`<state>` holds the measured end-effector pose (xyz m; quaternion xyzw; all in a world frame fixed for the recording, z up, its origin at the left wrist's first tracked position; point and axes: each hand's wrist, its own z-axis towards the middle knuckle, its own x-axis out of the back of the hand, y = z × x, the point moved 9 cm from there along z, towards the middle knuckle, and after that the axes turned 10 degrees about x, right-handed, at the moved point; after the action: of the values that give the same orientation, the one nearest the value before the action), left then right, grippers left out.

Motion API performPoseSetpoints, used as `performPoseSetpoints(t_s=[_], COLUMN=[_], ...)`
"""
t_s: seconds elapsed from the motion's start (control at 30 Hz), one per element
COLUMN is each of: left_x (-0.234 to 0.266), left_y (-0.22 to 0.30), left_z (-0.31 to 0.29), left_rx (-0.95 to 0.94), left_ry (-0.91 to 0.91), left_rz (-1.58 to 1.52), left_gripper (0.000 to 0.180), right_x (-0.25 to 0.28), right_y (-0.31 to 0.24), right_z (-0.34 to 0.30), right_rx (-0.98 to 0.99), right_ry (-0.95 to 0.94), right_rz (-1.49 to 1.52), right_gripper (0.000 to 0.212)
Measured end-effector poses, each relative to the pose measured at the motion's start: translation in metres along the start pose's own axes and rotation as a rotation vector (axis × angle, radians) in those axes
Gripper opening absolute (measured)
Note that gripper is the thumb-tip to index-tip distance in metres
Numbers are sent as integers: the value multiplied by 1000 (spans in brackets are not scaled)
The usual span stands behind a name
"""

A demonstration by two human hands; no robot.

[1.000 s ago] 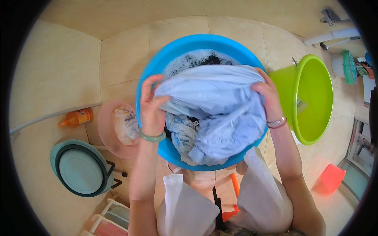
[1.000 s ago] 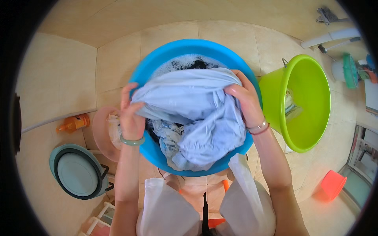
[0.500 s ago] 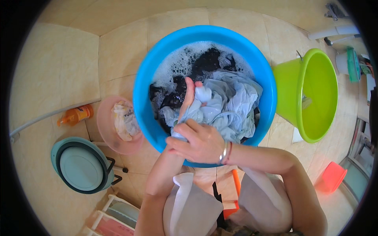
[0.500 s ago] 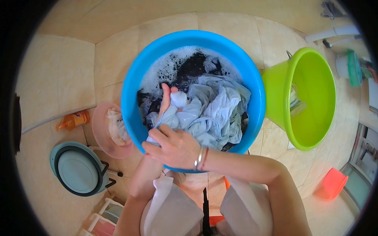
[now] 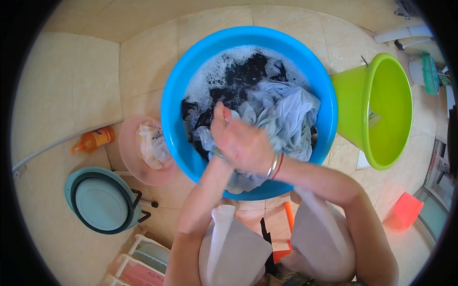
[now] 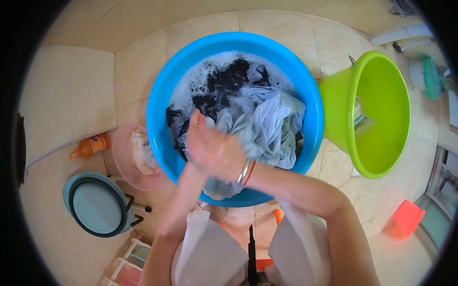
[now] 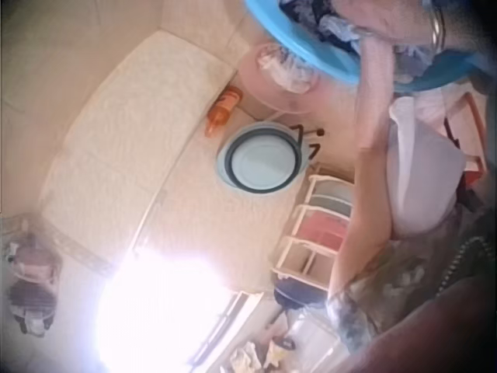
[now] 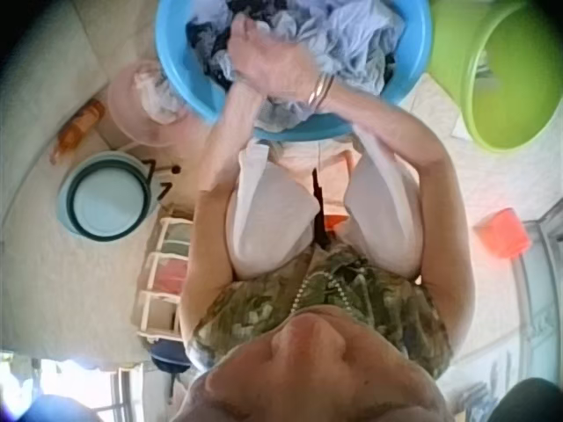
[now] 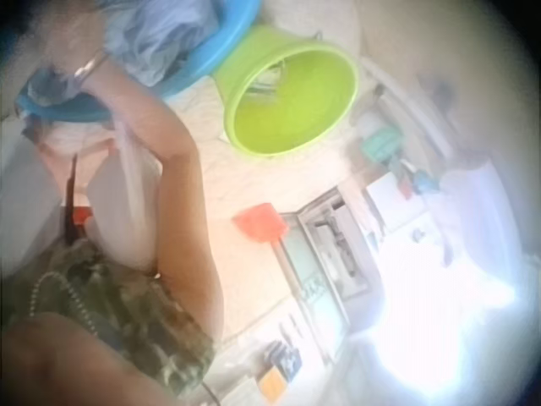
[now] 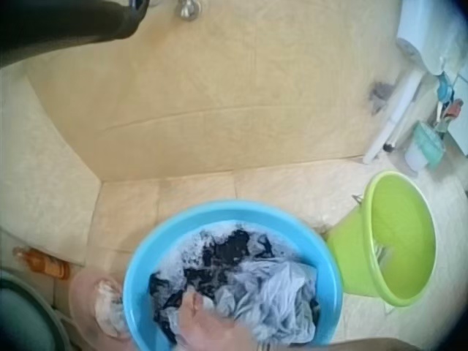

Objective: The person is hand-washing clothes in a blue basin filled with soapy water. They repeatedly submerge, agitate, and wring out a light-colored garment and other dark items. The person occasionally lifts the clothes to inspect them before returning them to the basin.

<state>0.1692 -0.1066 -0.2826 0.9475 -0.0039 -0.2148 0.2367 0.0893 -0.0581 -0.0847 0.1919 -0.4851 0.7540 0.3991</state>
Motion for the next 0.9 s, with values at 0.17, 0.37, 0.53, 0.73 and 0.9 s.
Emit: performPoseSetpoints(t_s=[0.17, 0.37, 0.53, 0.73, 0.9], left_x=[-3, -43, -6, -46, -43], left_y=[17, -17, 3, -14, -29], left_z=[-38, -59, -26, -54, -55], left_rx=[-292, 111, -74, 24, 143], left_ry=[292, 371, 183, 14, 299], left_rz=[479, -155, 47, -318, -201], left_gripper=[35, 38, 20, 24, 22], right_x=[-3, -26, 9, -29, -27], right_y=[16, 109, 24, 48, 118], right_z=[5, -11, 8, 4, -16], right_rx=[89, -302, -119, -19, -340], right_ry=[63, -12, 86, -166, -43], right_rz=[163, 161, 131, 41, -4], right_gripper=[14, 26, 27, 22, 26])
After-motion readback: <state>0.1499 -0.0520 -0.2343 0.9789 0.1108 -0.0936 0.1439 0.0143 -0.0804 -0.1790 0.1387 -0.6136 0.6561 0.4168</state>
